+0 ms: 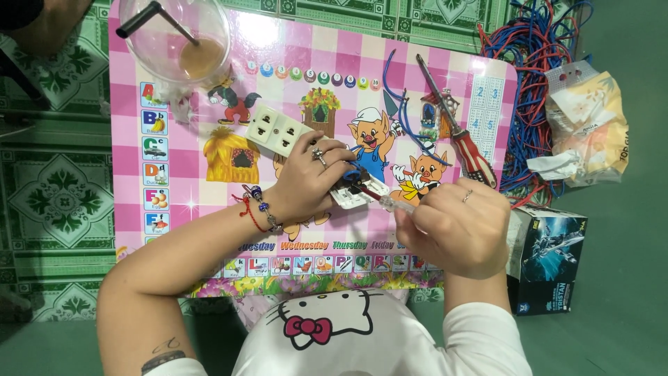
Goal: The person is customizing or repairing an electrical socket module by applying material and adjusting components using small tools.
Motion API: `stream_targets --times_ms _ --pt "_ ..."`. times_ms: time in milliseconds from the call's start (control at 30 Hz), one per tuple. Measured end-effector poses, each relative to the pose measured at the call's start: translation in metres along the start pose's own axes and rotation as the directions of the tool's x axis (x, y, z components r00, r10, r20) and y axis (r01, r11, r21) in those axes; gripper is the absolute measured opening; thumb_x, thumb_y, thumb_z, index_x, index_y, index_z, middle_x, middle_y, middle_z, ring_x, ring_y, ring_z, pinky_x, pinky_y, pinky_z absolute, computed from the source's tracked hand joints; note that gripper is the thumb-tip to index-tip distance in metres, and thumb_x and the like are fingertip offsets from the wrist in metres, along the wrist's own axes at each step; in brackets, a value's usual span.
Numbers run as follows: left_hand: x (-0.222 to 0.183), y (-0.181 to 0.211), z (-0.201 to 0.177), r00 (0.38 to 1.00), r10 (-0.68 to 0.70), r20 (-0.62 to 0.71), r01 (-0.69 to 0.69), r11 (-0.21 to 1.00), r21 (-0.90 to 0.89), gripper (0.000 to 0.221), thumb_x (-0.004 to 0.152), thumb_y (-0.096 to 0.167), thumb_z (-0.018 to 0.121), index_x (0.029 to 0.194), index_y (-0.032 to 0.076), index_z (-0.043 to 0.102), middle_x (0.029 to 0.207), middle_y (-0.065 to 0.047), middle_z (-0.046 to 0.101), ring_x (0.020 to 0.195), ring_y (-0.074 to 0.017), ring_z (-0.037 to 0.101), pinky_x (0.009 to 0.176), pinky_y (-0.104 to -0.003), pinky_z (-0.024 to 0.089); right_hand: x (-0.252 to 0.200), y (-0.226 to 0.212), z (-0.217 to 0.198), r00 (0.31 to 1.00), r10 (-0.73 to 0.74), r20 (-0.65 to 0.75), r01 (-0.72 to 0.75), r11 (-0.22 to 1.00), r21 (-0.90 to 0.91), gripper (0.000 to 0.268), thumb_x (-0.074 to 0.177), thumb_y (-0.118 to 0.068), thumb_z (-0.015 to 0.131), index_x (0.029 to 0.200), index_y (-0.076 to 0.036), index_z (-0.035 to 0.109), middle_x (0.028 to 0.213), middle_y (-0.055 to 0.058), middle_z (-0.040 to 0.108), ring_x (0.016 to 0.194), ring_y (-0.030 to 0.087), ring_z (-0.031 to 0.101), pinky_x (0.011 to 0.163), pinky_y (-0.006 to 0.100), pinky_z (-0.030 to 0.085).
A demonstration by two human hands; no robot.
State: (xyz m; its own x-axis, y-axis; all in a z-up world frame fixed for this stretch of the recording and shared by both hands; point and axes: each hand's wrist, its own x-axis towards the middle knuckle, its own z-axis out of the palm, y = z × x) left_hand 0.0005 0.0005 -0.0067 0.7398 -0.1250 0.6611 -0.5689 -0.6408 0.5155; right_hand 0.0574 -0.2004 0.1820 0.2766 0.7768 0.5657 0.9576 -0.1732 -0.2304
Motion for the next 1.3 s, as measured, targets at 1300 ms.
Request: stream_targets --times_ms 1300 --pt "-0.004 -0.005 0.005 1.0 0.001 0.015 -0.001 1.0 -0.005 0.026 0.094 0.035 0.07 0.098 0.01 0.068 0.104 -0.006 0.07 0.108 -0.0259 0.066 0.104 -0.053 0.042 0.023 -0.006 -0.002 1.0 0.02 0.022 -0.02 1.0 0.017 0.024 0.094 -0.02 0.077 0.103 -0.009 0.057 0.087 0.011 0.074 0.064 0.026 0.07 0.059 0.037 0.059"
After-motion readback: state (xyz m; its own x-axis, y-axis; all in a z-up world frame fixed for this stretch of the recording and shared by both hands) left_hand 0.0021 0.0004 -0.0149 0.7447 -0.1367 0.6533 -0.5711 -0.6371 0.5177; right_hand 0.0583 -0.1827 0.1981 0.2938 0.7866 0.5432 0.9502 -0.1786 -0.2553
